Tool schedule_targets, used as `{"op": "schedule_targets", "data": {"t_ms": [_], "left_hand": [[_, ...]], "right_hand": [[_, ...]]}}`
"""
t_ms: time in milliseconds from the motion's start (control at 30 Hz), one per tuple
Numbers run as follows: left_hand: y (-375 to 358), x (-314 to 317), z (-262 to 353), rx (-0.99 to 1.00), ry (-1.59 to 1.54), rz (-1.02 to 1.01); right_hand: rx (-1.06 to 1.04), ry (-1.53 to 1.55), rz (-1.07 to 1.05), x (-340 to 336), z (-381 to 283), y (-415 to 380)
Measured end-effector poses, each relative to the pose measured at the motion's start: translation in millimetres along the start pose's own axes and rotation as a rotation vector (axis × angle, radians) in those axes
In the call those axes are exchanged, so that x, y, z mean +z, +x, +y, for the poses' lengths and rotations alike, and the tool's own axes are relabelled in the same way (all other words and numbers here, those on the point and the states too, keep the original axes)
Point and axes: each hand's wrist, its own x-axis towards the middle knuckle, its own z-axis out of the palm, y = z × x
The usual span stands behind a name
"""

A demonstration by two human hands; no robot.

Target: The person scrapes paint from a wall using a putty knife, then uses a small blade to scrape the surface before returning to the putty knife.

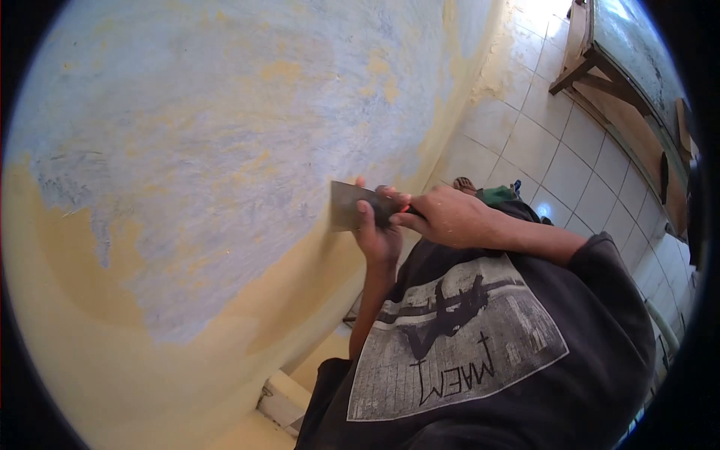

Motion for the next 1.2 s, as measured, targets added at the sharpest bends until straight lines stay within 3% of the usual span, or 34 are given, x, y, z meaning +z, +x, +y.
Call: {"op": "schedule_targets", "data": {"t_ms": [100,333,767,900,1000,1133,1200], "left_hand": [[-5,5,8,0.064,0.054,0.016],[2,16,8,-0.026,0.149,0.028],[6,5,6,-0.008,0.088,-0.006],[0,2,18,0.08,-0.055,-0.122],[8,-5,8,0.051,0.078,-0.045],[2,-5,25,0.142,-0.11,-0.192],[-4,5,29,0.161,-0.003,-0.174]], "right_hand": [[-0.026,0.036,-0.033,-4,-5,-1],[-0.02,0.001,0.028,0,2,-6],[0.002,0.053,-0.035,-2,-5,6],[0.011,0.017,-0.044,-4,-9,4],[-0.042,-0.006,-0.028,-4,-8,12],[-0.101,0.002,-0.058,1,-18,6],[-0.185,0.011,-0.091,-8,-20,5]]}}
